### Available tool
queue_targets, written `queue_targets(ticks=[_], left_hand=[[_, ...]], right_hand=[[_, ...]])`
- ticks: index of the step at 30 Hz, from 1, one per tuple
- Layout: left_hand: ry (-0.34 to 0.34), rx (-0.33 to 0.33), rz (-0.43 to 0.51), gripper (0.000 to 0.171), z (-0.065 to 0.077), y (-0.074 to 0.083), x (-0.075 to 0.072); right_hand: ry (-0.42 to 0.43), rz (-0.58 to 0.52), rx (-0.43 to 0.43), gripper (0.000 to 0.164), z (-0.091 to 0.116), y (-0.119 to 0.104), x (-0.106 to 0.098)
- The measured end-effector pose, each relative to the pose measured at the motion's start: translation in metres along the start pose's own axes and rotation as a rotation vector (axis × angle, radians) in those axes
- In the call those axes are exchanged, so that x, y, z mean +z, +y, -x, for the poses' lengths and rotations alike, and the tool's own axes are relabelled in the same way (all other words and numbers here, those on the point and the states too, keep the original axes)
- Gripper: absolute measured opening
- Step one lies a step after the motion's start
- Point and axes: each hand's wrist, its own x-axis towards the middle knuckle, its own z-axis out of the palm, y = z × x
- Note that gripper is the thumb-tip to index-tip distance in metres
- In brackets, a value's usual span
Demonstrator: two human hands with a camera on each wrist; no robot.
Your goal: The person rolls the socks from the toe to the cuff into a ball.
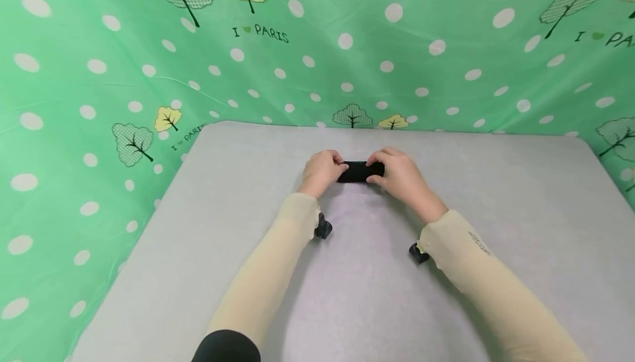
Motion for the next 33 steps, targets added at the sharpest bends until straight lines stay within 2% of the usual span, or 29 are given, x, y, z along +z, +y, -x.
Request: queue_targets(ticks=[3, 8, 10, 13, 18, 24, 30, 33], left_hand=[[0.019, 0.075, -0.018, 0.018, 0.002, -0.001, -0.002], [0.036, 0.256, -0.197, 0.022, 0.009, 0.004, -0.007], [0.022, 0.284, -0.231, 0.023, 0.010, 0.005, -0.008], [0.005, 0.263, -0.181, 0.025, 0.007, 0.003, -0.008], [-0.009, 0.216, -0.068, 0.024, 0.001, -0.003, -0.007], [-0.018, 0.198, 0.025, 0.021, -0.001, -0.014, -0.003], [-0.015, 0.208, 0.101, 0.020, -0.005, -0.016, -0.002], [-0.032, 0.224, 0.086, 0.021, -0.009, -0.012, -0.006]], right_hand=[[-0.017, 0.001, 0.011, 0.025, -0.004, 0.002, 0.000], [-0.075, -0.028, 0.059, 0.023, -0.013, 0.009, -0.001], [-0.094, -0.038, 0.084, 0.023, -0.016, 0.012, -0.003], [-0.091, -0.060, 0.100, 0.023, -0.020, 0.014, -0.004], [-0.073, -0.083, 0.055, 0.024, -0.022, 0.018, -0.001], [-0.142, -0.078, -0.007, 0.042, -0.015, 0.019, 0.001], [-0.154, -0.022, -0.067, 0.047, -0.020, 0.022, 0.001], [-0.162, 0.009, -0.099, 0.045, -0.026, 0.025, 0.001]])
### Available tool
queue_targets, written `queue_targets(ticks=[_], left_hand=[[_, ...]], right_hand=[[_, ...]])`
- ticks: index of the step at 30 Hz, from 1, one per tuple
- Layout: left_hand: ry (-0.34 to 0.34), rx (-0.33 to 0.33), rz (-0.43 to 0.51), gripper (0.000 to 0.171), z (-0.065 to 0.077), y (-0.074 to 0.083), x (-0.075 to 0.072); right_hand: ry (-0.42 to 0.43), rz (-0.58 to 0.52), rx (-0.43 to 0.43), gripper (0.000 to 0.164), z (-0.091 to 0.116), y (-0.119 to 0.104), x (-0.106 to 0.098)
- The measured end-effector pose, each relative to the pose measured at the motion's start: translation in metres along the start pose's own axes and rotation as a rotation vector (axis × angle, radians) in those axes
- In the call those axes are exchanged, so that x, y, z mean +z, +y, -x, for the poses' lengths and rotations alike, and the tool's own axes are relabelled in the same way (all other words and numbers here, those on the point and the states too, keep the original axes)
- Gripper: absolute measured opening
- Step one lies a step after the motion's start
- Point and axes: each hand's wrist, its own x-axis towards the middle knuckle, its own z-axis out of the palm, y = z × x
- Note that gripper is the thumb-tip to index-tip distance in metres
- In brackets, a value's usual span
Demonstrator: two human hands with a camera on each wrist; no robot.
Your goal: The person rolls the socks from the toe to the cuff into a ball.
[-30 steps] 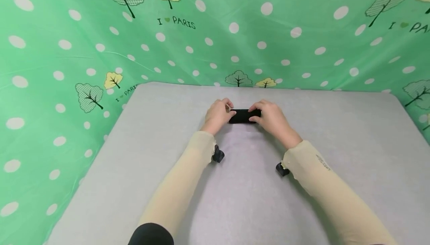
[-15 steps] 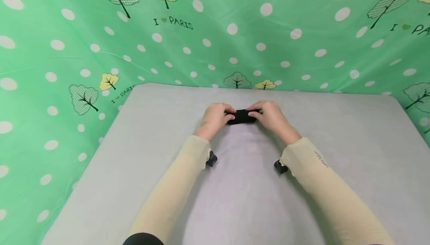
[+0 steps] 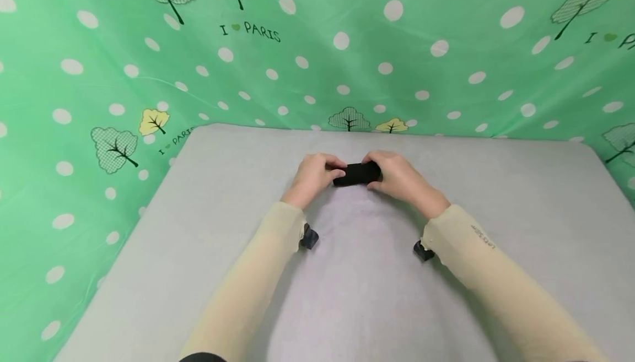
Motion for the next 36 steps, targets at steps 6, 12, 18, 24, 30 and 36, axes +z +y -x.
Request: queue_targets(ticks=[6, 12, 18, 24, 30, 36], left_hand=[[-0.100, 0.109, -0.185, 0.037, 0.002, 0.015, -0.012], [-0.135, 0.204, -0.287, 0.055, 0.015, 0.036, -0.005], [-0.079, 0.273, -0.102, 0.059, 0.031, 0.050, 0.002], [0.027, 0.242, 0.328, 0.053, 0.054, 0.051, 0.007], [0.038, 0.308, 0.573, 0.051, 0.073, 0.060, 0.015], [0.031, 0.329, 0.650, 0.047, 0.081, 0.065, 0.022]], right_hand=[[-0.005, -0.096, 0.033, 0.040, -0.005, 0.002, -0.006], [-0.046, -0.231, 0.104, 0.041, 0.013, 0.000, -0.017], [0.002, -0.369, 0.157, 0.045, 0.039, -0.015, -0.034], [0.140, -0.695, 0.070, 0.035, 0.078, -0.021, -0.039], [0.262, -0.700, 0.002, 0.022, 0.099, -0.033, -0.029], [0.397, -0.675, 0.012, 0.012, 0.107, -0.041, -0.026]])
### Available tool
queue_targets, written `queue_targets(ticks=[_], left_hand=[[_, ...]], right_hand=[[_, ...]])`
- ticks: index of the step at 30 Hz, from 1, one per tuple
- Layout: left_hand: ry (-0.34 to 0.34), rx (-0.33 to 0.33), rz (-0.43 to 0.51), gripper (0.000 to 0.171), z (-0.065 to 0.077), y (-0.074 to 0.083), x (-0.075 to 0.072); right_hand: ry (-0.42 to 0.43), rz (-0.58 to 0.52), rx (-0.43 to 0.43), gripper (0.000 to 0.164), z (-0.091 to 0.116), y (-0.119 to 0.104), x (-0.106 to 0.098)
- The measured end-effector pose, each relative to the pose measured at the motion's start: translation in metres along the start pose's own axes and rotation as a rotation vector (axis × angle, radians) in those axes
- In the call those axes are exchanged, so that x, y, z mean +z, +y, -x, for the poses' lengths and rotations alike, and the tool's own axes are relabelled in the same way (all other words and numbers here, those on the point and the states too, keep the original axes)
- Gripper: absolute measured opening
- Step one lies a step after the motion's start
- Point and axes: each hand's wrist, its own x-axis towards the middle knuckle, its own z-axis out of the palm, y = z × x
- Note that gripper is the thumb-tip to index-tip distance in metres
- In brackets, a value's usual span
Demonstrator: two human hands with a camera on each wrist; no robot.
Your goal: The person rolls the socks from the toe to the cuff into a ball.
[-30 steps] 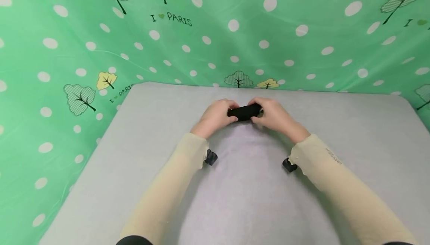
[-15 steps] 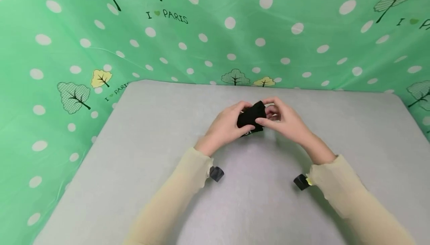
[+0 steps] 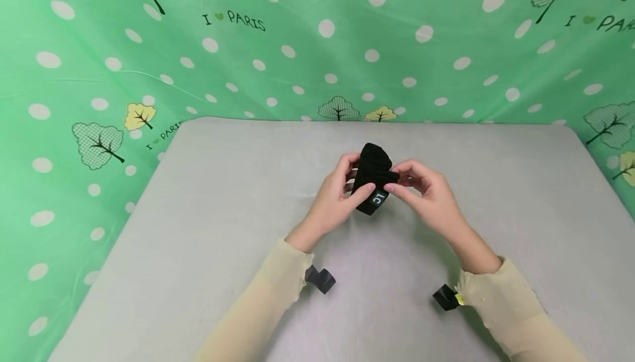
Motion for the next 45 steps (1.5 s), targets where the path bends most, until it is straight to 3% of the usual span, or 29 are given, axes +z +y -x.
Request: queue_targets(ticks=[8, 12, 16, 20, 28, 32, 37, 42, 45], left_hand=[[0.169, -0.021, -0.010, 0.046, 0.003, 0.000, 0.002], [0.226, 0.025, -0.106, 0.033, 0.005, 0.001, 0.004], [0.252, 0.090, -0.254, 0.032, 0.006, 0.002, 0.006], [0.267, 0.111, -0.328, 0.032, 0.008, 0.003, 0.009], [0.253, 0.101, -0.393, 0.017, 0.010, 0.006, 0.011], [0.201, 0.093, -0.337, 0.013, 0.011, 0.006, 0.012], [0.176, 0.047, -0.202, 0.032, 0.011, 0.003, 0.013], [0.146, 0.008, -0.023, 0.024, 0.009, -0.004, 0.011], [0.108, -0.016, 0.042, 0.028, 0.008, -0.007, 0.008]], right_hand=[[-0.060, -0.138, 0.043, 0.013, 0.003, -0.004, -0.001], [-0.077, -0.160, 0.054, 0.016, 0.004, -0.007, 0.001], [-0.021, -0.079, 0.044, 0.014, 0.004, -0.010, 0.007], [0.032, -0.012, 0.032, 0.009, 0.003, -0.011, 0.012], [0.047, -0.076, 0.035, 0.011, 0.002, -0.009, 0.016], [0.071, -0.049, 0.028, 0.012, 0.000, -0.009, 0.018], [0.096, -0.036, 0.032, 0.009, 0.000, -0.012, 0.020], [0.103, -0.089, 0.062, 0.010, 0.002, -0.012, 0.017], [0.088, -0.161, 0.093, 0.008, 0.004, -0.012, 0.013]])
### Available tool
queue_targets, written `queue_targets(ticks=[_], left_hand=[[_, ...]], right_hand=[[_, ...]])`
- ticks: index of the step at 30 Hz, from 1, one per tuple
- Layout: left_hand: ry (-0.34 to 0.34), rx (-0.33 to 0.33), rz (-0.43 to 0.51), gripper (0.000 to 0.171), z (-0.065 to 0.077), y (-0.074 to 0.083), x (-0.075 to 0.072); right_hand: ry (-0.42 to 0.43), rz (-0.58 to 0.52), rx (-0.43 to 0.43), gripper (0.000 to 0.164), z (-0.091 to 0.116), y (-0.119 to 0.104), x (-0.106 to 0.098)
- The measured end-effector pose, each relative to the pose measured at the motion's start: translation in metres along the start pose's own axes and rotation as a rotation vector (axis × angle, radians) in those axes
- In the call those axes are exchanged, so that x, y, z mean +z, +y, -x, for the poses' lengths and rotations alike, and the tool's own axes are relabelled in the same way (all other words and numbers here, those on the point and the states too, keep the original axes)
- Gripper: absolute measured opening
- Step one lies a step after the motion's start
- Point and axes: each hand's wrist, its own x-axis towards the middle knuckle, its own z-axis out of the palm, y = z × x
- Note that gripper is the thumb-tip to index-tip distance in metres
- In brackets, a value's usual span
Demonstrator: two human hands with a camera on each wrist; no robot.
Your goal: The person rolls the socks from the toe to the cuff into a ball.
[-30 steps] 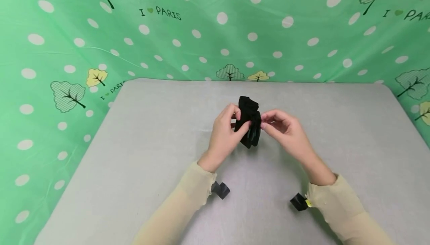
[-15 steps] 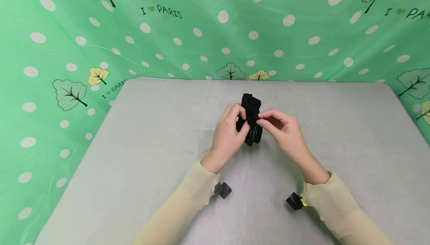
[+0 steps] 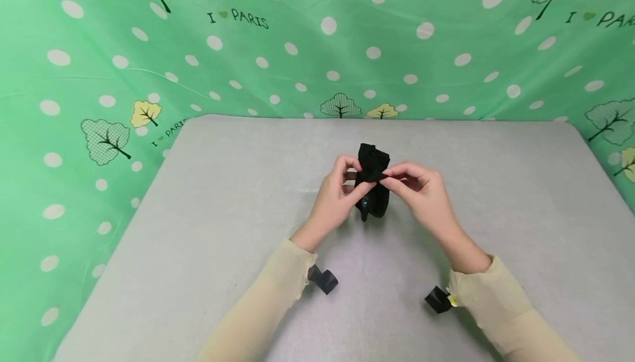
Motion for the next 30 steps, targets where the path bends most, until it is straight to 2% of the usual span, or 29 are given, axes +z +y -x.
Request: queue_targets(ticks=[5, 8, 12, 16, 21, 24, 27, 30], left_hand=[[-0.056, -0.041, 0.020, 0.056, -0.002, -0.002, -0.004], [-0.106, -0.083, 0.042, 0.057, -0.003, -0.002, -0.005], [-0.166, -0.116, 0.065, 0.047, -0.002, -0.002, -0.005], [-0.206, -0.075, 0.027, 0.045, 0.000, 0.001, -0.006], [-0.305, -0.056, -0.043, 0.043, 0.003, 0.010, -0.009], [-0.364, -0.034, -0.085, 0.039, 0.004, 0.014, -0.011], [-0.405, 0.005, -0.061, 0.032, 0.005, 0.015, -0.013], [-0.405, 0.056, 0.002, 0.029, 0.008, 0.017, -0.015]], right_hand=[[-0.022, -0.117, 0.082, 0.015, 0.002, -0.004, -0.004], [-0.054, -0.106, 0.124, 0.015, 0.003, -0.007, -0.004], [-0.108, -0.011, 0.151, 0.006, 0.003, -0.011, -0.003], [-0.148, 0.037, 0.118, 0.006, 0.001, -0.016, -0.005], [-0.214, 0.049, 0.055, 0.011, -0.006, -0.022, -0.015], [-0.245, 0.037, 0.046, 0.013, -0.008, -0.024, -0.020], [-0.276, -0.016, 0.053, 0.015, -0.010, -0.024, -0.023], [-0.319, -0.099, 0.081, 0.016, -0.011, -0.023, -0.024]])
